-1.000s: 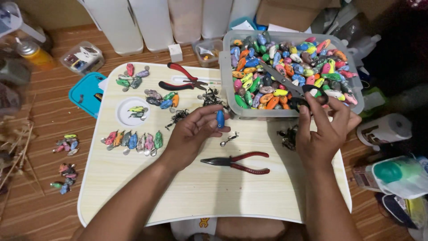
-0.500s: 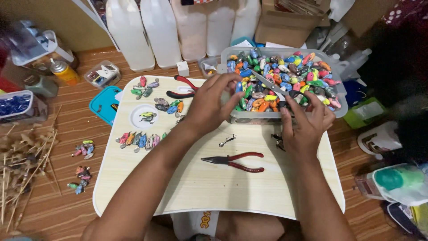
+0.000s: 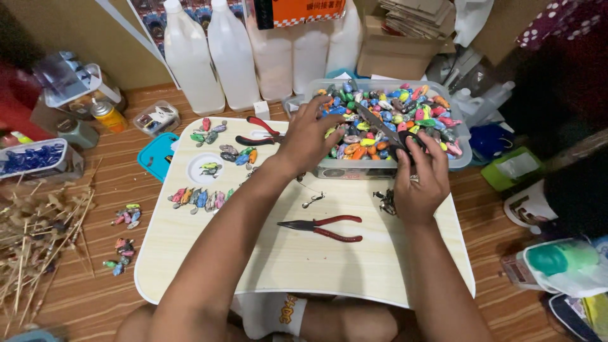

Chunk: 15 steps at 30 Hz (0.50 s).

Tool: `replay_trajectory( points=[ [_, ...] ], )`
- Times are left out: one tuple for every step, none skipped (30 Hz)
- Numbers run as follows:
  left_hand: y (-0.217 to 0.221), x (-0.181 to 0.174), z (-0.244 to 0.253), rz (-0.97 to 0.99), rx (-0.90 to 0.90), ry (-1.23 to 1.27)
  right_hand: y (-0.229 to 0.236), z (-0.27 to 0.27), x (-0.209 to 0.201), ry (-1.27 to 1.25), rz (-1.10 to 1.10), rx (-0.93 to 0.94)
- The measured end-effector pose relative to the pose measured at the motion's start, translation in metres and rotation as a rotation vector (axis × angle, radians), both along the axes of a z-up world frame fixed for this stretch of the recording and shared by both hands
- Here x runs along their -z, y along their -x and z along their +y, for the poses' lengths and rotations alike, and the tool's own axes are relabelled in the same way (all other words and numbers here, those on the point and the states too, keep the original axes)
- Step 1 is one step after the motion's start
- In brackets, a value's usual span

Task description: Assembling soft plastic fishing lures by attaching hook assemblies and trimming excess material with scissors

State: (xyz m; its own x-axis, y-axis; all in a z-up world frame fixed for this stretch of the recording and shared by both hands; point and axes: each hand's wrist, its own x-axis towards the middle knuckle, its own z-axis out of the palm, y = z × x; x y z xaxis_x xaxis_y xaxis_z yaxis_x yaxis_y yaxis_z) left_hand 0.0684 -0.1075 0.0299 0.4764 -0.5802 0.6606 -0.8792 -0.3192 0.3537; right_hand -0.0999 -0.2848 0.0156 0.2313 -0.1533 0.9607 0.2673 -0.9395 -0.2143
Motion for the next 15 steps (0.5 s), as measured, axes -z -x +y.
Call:
replay_trajectory(
  points=[
    [-0.001, -0.001, -0.003, -0.004, -0.001, 0.000, -0.001, -0.002, 0.000, 0.000, -0.004, -0.001],
    [-0.002, -0.002, -0.005, -0.066, 0.002, -0.083, -0.002, -0.005, 0.001, 0.002, -0.017, 0.021],
    [-0.003, -0.003, -0.008, -0.128, 0.006, -0.165, -0.002, -0.007, 0.002, 0.004, -0.029, 0.043],
    [-0.006, -0.002, -0.011, -0.131, 0.005, -0.165, -0.002, -0.006, 0.001, 0.005, -0.033, 0.043],
    [-0.008, -0.001, -0.014, -0.160, 0.008, -0.219, -0.002, -0.005, 0.000, -0.030, -0.012, 0.024],
    [-0.010, 0.000, -0.017, -0.189, 0.011, -0.274, -0.001, -0.004, 0.000, -0.063, 0.008, 0.005],
    [-0.014, 0.003, -0.020, -0.191, 0.012, -0.272, -0.002, -0.004, 0.000, -0.062, 0.006, 0.006],
    [-0.018, 0.005, -0.022, -0.193, 0.016, -0.281, -0.002, -0.006, 0.001, -0.047, 0.001, 0.005],
    [-0.022, 0.008, -0.025, -0.195, 0.019, -0.291, -0.003, -0.007, 0.002, -0.033, -0.004, 0.004],
    [-0.022, 0.010, -0.025, -0.195, 0.018, -0.290, -0.002, -0.006, 0.001, -0.032, -0.004, 0.004],
    [-0.022, 0.012, -0.025, -0.158, 0.035, -0.256, -0.001, -0.006, 0.000, -0.028, 0.000, 0.018],
    [-0.023, 0.015, -0.025, -0.121, 0.052, -0.222, -0.001, -0.005, -0.001, -0.024, 0.004, 0.032],
    [-0.020, 0.011, -0.022, -0.119, 0.054, -0.223, -0.001, -0.005, -0.001, -0.025, 0.005, 0.033],
    [-0.017, 0.008, -0.019, -0.105, 0.068, -0.167, -0.001, -0.005, -0.002, -0.027, 0.003, 0.032],
    [-0.015, 0.004, -0.015, -0.089, 0.079, -0.112, -0.002, -0.005, -0.002, -0.029, 0.002, 0.027]
  ],
)
